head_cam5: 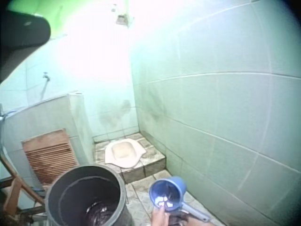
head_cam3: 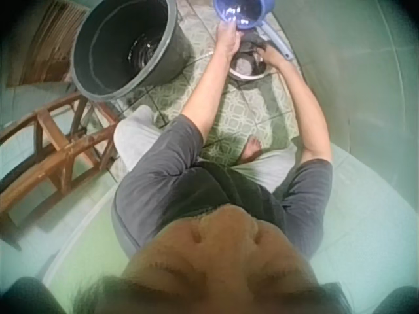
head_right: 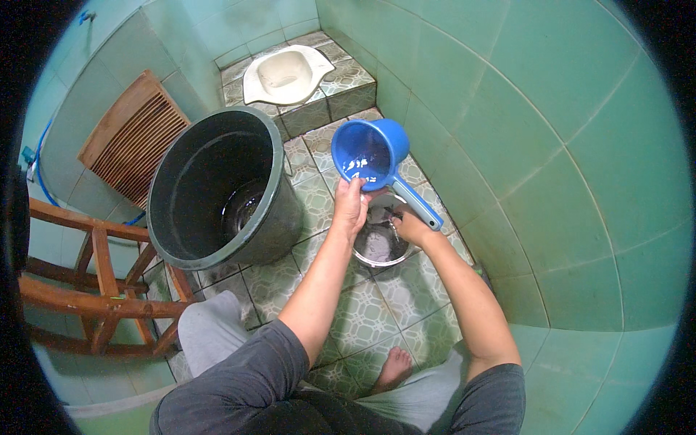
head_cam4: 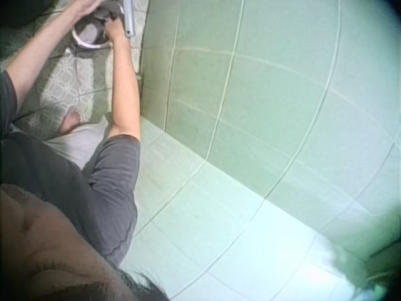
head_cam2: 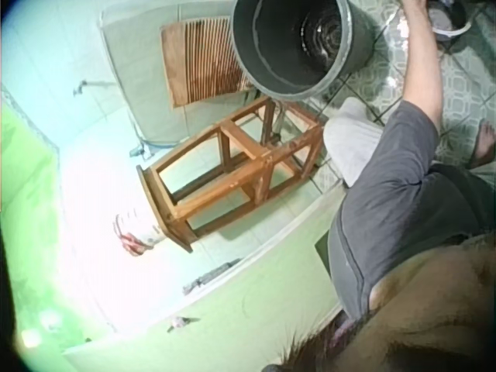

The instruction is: The person prepares a small batch of cement by pouring water from a blue scoop into a bucket containing grey powder and stirring it with a trowel. They then add more dry powder from a plastic bag and continue mixing the contents until a thick consistency is achieved.

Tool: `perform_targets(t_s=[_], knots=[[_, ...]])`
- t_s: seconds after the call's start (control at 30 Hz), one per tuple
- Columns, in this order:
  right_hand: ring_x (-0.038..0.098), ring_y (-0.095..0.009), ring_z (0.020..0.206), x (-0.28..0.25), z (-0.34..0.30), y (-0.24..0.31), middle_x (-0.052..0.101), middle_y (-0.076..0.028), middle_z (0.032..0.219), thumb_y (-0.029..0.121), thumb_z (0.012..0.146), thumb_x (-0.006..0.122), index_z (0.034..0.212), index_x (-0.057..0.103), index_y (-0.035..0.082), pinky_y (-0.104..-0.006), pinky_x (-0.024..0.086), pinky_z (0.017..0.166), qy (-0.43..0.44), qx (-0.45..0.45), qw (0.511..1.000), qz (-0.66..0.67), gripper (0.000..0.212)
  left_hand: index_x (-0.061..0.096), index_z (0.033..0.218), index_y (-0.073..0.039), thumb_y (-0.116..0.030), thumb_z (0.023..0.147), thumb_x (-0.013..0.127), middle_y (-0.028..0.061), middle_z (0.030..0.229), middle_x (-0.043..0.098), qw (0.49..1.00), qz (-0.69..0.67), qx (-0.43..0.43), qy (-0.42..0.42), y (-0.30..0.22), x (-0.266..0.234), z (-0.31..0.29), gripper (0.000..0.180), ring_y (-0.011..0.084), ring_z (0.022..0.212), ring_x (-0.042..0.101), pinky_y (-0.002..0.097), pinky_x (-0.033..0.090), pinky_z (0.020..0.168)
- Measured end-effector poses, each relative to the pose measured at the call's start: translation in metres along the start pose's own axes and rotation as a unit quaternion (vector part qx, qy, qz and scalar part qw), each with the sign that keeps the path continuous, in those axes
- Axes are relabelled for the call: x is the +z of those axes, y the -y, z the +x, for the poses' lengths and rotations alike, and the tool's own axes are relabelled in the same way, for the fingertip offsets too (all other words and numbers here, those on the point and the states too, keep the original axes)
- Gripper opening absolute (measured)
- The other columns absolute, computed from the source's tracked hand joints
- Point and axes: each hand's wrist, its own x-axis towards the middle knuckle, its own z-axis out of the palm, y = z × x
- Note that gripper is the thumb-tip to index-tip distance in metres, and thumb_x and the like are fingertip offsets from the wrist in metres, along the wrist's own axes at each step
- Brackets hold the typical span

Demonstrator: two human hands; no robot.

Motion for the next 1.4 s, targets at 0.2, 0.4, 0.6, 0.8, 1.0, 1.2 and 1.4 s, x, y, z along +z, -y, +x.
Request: perform_targets(t_s=[0.2,0.4,0.6,0.8,1.0,1.2,1.4], knots=[[0.064,-0.039,0.099,-0.004,0.005,0.001,0.066,-0.025,0.104,0.025,0.087,0.062,0.106,0.067,-0.001,-0.0449,0.048,0.089,0.023,-0.014,1.000,-0.006,0.033,0.049,0.116,0.000,-0.005,0.087,0.047,0.0154,0.109,0.060,0.999,0.011,-0.001,-0.031,-0.004,0.008,0.003,0.030,0.0310,0.094,0.065,0.0502,0.058,0.075],[0.065,-0.038,0.094,-0.010,0.001,0.016,0.066,-0.025,0.101,0.025,0.087,0.062,0.106,0.067,-0.002,-0.0451,0.050,0.086,0.029,-0.013,0.999,-0.017,0.033,0.046,0.118,0.005,-0.008,0.091,0.043,0.0194,0.111,0.059,0.994,-0.043,-0.071,-0.065,-0.004,0.007,0.000,0.030,0.0333,0.096,0.065,0.0521,0.059,0.080],[0.066,-0.037,0.092,-0.012,-0.005,0.015,0.068,-0.022,0.099,0.024,0.085,0.064,0.108,0.069,0.002,-0.0437,0.051,0.083,0.015,-0.015,0.999,-0.033,0.032,0.048,0.113,0.010,-0.005,0.091,0.040,0.0226,0.104,0.062,0.990,0.072,-0.103,-0.062,-0.037,0.020,0.004,0.028,0.0346,0.086,0.067,0.0479,0.061,0.072],[0.066,-0.036,0.091,-0.015,-0.005,-0.004,0.069,-0.021,0.092,0.026,0.082,0.068,0.099,0.069,0.000,-0.0432,0.051,0.082,-0.019,-0.033,0.998,0.041,0.032,0.050,0.106,0.015,-0.007,0.091,0.040,0.0242,0.085,0.064,0.956,0.243,-0.144,-0.079,-0.089,0.051,-0.016,0.028,0.0298,0.058,0.067,0.0369,0.062,0.052],[0.067,-0.035,0.091,-0.014,0.017,-0.017,0.069,-0.021,0.095,0.029,0.077,0.072,0.094,0.072,0.003,-0.0430,0.052,0.082,0.068,-0.015,0.997,-0.033,0.031,0.050,0.107,0.013,-0.008,0.093,0.045,0.0198,0.089,0.061,0.889,0.402,-0.219,-0.006,-0.146,0.052,-0.068,0.026,0.0242,0.060,0.065,0.0371,0.062,0.056],[0.067,-0.034,0.094,-0.037,0.004,0.009,0.069,-0.021,0.098,0.025,0.078,0.070,0.094,0.071,0.002,-0.0426,0.053,0.083,0.108,0.021,0.989,-0.103,0.029,0.050,0.119,0.008,-0.007,0.096,0.042,0.0145,0.085,0.065,0.806,0.520,-0.275,0.068,-0.188,0.024,-0.133,0.029,0.0212,0.057,0.065,0.0305,0.056,0.054],[0.068,-0.029,0.096,-0.016,0.006,0.026,0.070,-0.016,0.101,0.014,0.077,0.065,0.094,0.072,0.003,-0.0377,0.055,0.082,0.144,0.052,0.950,-0.273,0.022,0.051,0.121,0.007,-0.002,0.092,0.045,0.0130,0.087,0.066,0.768,0.552,-0.319,0.068,-0.175,-0.055,-0.169,0.031,0.0191,0.055,0.064,0.0303,0.057,0.049]])
